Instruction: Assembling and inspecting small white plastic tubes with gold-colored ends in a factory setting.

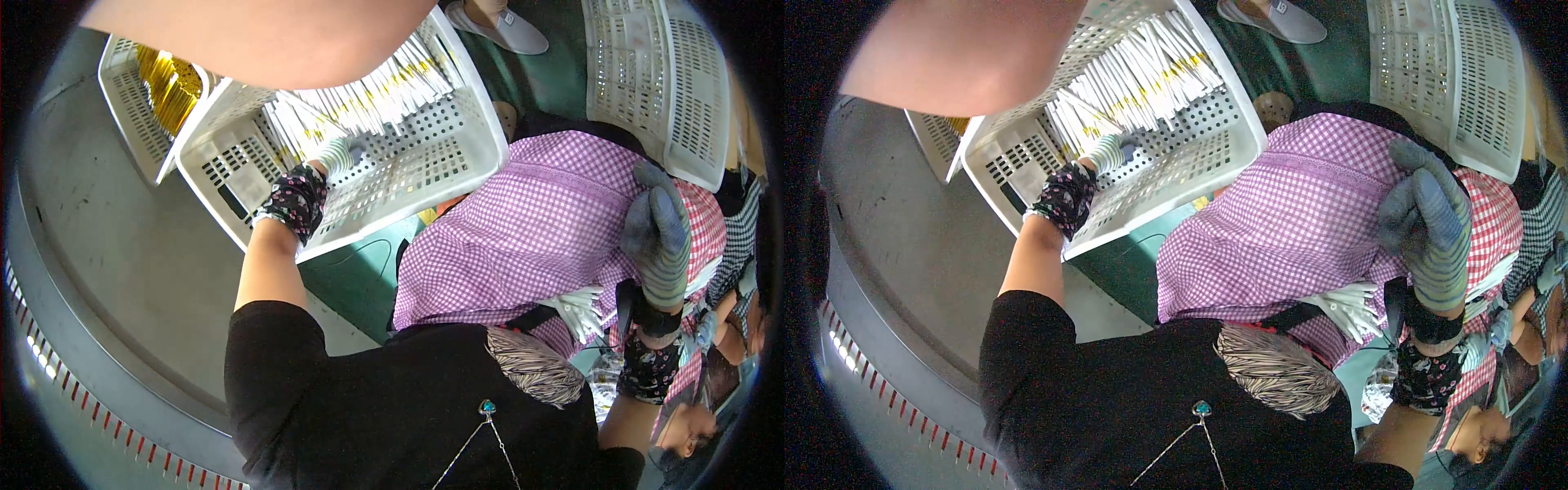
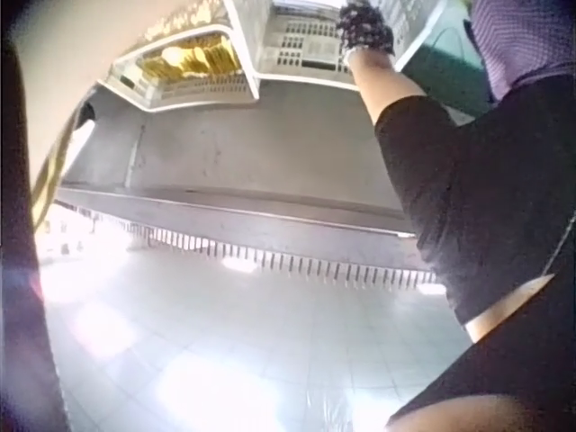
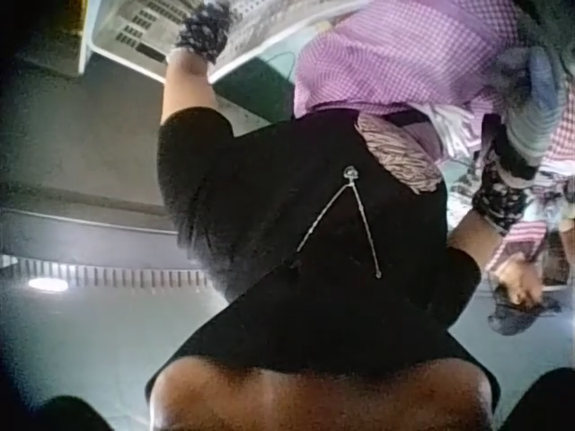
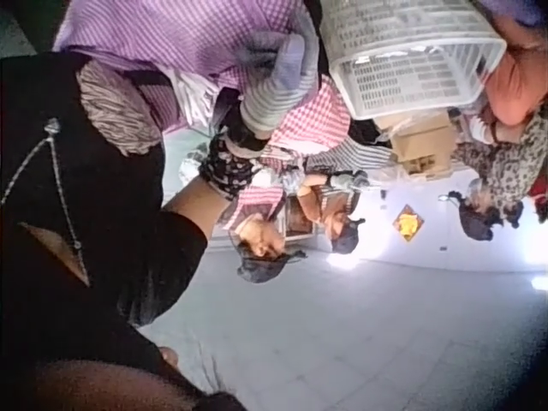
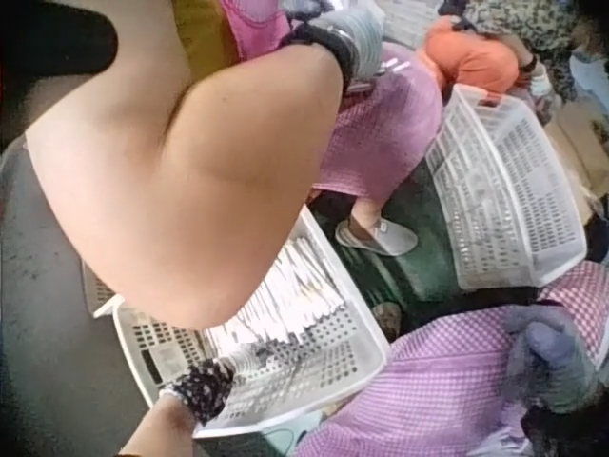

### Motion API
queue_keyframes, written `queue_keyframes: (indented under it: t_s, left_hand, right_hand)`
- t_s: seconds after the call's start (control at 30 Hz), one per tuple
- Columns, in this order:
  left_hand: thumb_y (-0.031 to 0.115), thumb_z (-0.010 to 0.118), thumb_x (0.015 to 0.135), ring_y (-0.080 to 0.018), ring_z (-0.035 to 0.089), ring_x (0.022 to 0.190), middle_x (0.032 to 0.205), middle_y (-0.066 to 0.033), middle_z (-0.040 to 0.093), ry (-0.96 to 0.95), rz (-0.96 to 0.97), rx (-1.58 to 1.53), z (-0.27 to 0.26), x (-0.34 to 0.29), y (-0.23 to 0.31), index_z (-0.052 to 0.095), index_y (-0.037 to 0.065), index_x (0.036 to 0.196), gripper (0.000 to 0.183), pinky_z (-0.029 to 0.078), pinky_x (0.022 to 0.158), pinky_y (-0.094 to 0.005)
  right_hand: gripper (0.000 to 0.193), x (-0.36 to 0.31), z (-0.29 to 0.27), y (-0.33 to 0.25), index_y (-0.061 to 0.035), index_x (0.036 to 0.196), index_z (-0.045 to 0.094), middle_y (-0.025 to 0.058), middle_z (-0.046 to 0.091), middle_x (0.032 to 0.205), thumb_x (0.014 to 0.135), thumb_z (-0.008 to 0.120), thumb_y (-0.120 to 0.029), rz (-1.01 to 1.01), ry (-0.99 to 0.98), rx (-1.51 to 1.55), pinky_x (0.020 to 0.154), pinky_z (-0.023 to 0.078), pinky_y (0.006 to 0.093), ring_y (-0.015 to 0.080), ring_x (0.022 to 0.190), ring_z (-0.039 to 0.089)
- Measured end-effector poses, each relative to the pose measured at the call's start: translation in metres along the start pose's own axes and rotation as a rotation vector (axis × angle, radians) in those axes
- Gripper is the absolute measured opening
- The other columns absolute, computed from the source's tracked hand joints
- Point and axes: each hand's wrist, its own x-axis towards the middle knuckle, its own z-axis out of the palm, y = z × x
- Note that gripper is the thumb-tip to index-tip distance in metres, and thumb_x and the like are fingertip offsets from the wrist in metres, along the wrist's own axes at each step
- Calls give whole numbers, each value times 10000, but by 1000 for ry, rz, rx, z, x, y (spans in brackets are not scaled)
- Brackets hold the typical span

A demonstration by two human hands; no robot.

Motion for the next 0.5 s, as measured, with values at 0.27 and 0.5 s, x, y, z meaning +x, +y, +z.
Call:
queue_keyframes:
  t_s: [0.27, 0.5]
  left_hand:
    - [320, 587, 891, -382, 612, 1071, 1278, -187, 558, 528, -19, 446, -7, 3, -3, 627, 77, 1177, 377, 503, 921, -455]
    - [261, 531, 908, -356, 654, 1013, 1370, -182, 534, 375, -278, 297, 2, -20, -42, 554, 144, 1336, 444, 511, 906, -447]
  right_hand:
    - [514, -1, -4, 5, 33, 1273, 557, 6, 597, 664, 973, 551, -384, -3, 28, -24, 408, 348, 183, 61, 455, 488]
    - [522, 1, -2, 9, 35, 1281, 550, 5, 586, 648, 971, 551, -386, -13, 1, 20, 408, 348, 186, 62, 452, 481]
